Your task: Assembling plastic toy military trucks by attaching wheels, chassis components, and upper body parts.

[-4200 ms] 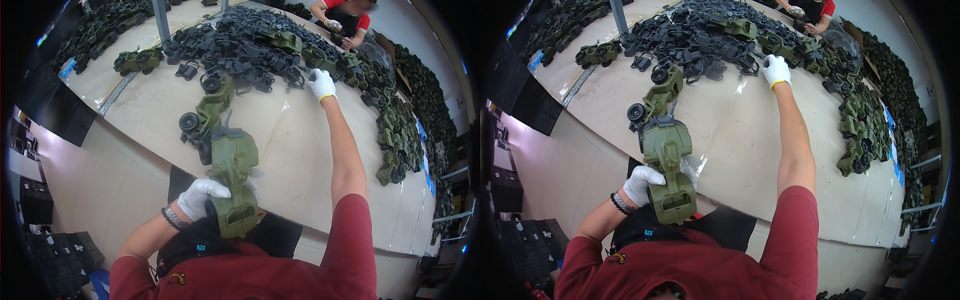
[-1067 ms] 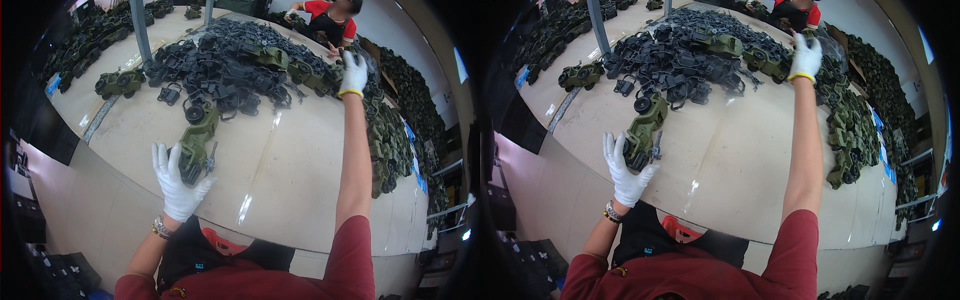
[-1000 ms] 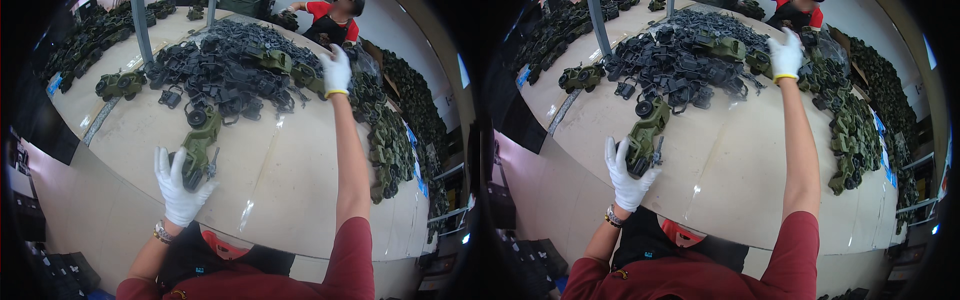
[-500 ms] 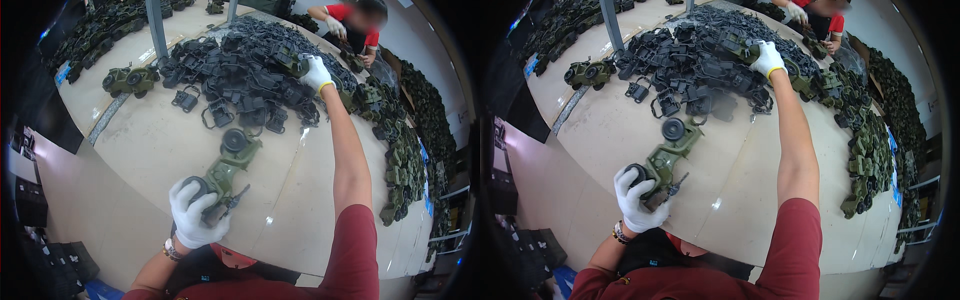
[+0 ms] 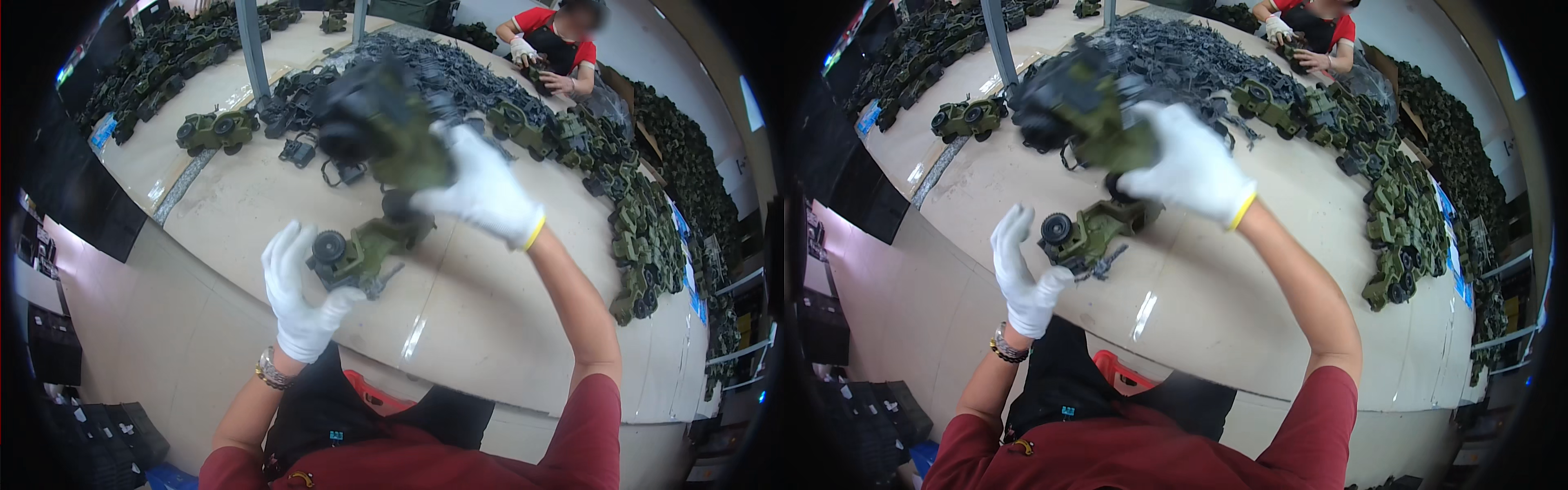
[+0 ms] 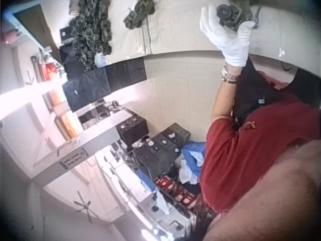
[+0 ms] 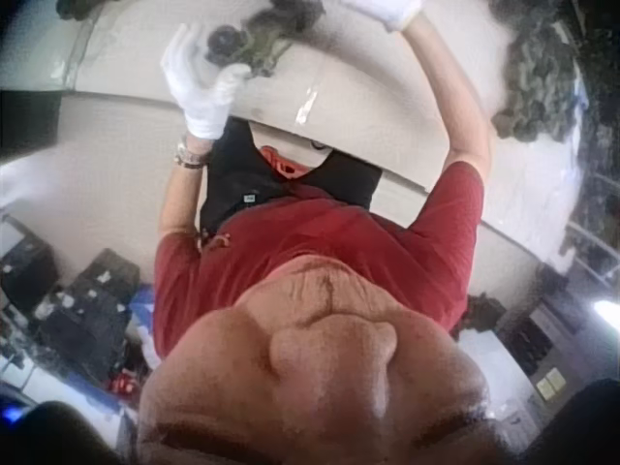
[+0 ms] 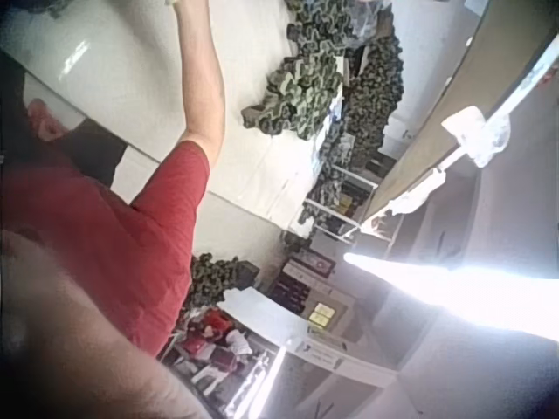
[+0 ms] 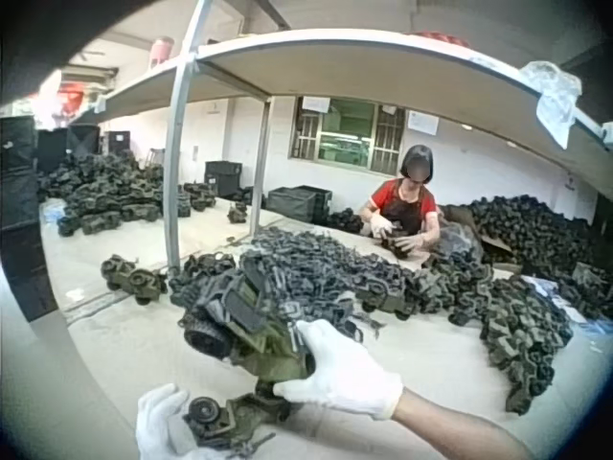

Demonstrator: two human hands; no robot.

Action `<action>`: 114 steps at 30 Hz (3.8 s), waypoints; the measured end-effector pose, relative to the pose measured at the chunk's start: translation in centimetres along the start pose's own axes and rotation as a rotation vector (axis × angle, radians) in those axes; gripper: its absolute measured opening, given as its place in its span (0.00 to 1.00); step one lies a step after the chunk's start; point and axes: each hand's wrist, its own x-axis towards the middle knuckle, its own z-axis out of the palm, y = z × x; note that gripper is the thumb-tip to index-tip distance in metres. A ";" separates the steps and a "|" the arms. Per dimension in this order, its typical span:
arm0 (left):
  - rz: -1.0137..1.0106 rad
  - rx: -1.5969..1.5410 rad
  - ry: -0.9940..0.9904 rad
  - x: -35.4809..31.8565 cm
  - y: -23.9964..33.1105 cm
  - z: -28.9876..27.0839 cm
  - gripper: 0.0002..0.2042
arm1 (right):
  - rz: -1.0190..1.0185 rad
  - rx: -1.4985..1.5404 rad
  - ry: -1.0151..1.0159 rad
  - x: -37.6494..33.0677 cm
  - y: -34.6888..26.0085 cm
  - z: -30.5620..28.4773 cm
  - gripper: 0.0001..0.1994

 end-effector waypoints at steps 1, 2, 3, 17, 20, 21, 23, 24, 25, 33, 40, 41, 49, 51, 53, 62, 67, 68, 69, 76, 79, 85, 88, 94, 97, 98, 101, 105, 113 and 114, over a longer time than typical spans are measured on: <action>-0.283 -0.457 -0.072 0.8 1.2 -0.7 0.43 | -0.061 0.054 -0.063 -1.5 -1.5 1.2 0.41; -0.563 -0.912 -0.138 1.6 2.1 -1.0 0.44 | -0.130 0.103 -0.122 -2.4 -2.6 2.2 0.41; -0.750 -1.204 -0.086 1.6 3.0 -1.2 0.45 | -0.111 0.165 -0.246 -2.8 -4.4 2.5 0.42; -0.964 -1.408 -0.066 -3.6 1.8 -3.2 0.33 | 0.491 -0.479 0.362 10.8 20.3 7.2 0.19; -0.924 -1.243 -0.052 -6.1 0.4 -3.4 0.34 | 0.408 -0.469 0.632 9.6 20.4 6.7 0.12; -0.869 -1.062 -0.084 -6.3 0.1 -3.3 0.34 | 0.317 -0.325 0.689 8.3 20.8 6.0 0.11; -0.801 -0.974 -0.065 -5.2 0.1 -3.1 0.36 | 0.181 -0.117 0.674 5.0 21.1 3.3 0.09; -0.710 -0.885 -0.032 -4.6 0.5 -3.3 0.37 | 0.134 -0.051 0.598 2.8 20.2 1.6 0.08; -0.728 -1.079 0.002 -3.5 1.4 -3.9 0.39 | 0.149 0.001 0.413 0.1 18.4 0.4 0.08; -0.889 -1.632 -0.212 -2.0 7.0 -3.9 0.38 | 0.268 0.018 -0.421 -17.2 13.6 -2.4 0.13; -1.082 -1.670 -0.311 -3.2 10.5 1.0 0.27 | 0.328 -0.559 0.078 -23.1 8.4 2.8 0.31; -1.067 -1.625 -0.310 -3.5 10.5 1.2 0.26 | 0.403 -0.592 0.062 -23.1 6.9 3.9 0.32; -0.953 -1.464 -0.216 -4.4 10.9 1.1 0.19 | 0.262 0.254 0.350 -23.9 -3.6 3.8 0.28; -0.947 -1.459 -0.225 -4.7 11.3 0.9 0.18 | 0.094 0.289 0.358 -24.2 -6.0 4.6 0.27; -0.909 -1.471 -0.224 -5.1 11.5 0.8 0.17 | 0.068 0.343 0.366 -24.2 -6.8 5.9 0.28; -0.939 -1.416 -0.241 -5.4 11.2 -0.5 0.15 | 0.071 0.375 0.491 -24.9 -8.2 7.4 0.29; -0.923 -1.411 -0.181 -5.3 11.9 -1.1 0.16 | 0.150 0.465 0.362 -24.8 -8.5 8.0 0.28; -0.927 -1.426 -0.161 -5.3 12.0 -1.1 0.17 | 0.149 0.476 0.334 -25.0 -8.2 8.3 0.28; -0.926 -1.455 -0.121 -5.2 12.1 -0.9 0.18 | 0.149 0.476 0.335 -25.0 -8.1 8.5 0.28; -0.981 -1.306 -0.216 -4.2 12.7 -1.5 0.19 | -0.022 0.275 0.322 -24.6 -8.1 7.0 0.29; -0.872 -1.422 -0.154 -5.2 12.1 -0.8 0.19 | -0.005 0.216 0.193 -23.9 -8.4 5.7 0.30; -1.203 -1.906 -0.228 -2.0 14.0 -2.7 0.30 | -0.170 0.035 0.429 -22.5 -10.2 3.9 0.53; -1.420 -2.289 -0.423 -2.0 15.3 -4.0 0.31 | -0.307 -0.062 0.816 -21.5 -10.2 7.4 0.53; -1.349 -1.805 -0.206 -2.7 17.1 -4.6 0.27 | -0.317 0.142 0.821 -19.8 -9.4 6.1 0.37; -1.377 -1.927 -0.146 -2.5 17.1 -5.2 0.25 | -0.323 0.187 0.757 -19.5 -9.5 5.8 0.34; -1.399 -1.917 -0.180 -2.5 16.9 -5.3 0.25 | -0.312 0.194 0.731 -19.4 -9.4 5.8 0.34; -1.521 -1.939 -0.182 -2.5 15.7 -5.8 0.27 | -0.242 0.276 0.653 -18.8 -9.4 6.7 0.38; -1.315 -1.463 -0.319 -0.9 9.8 -7.5 0.23 | -0.160 0.302 0.493 -16.2 -7.4 5.8 0.34; -0.692 -1.337 0.189 26.2 -22.9 -15.6 0.41 | 0.450 -0.150 0.470 -4.0 15.3 2.7 0.24; -0.666 -1.305 0.196 27.3 -21.9 -15.0 0.42 | 0.516 -0.209 0.408 -3.3 18.4 2.0 0.29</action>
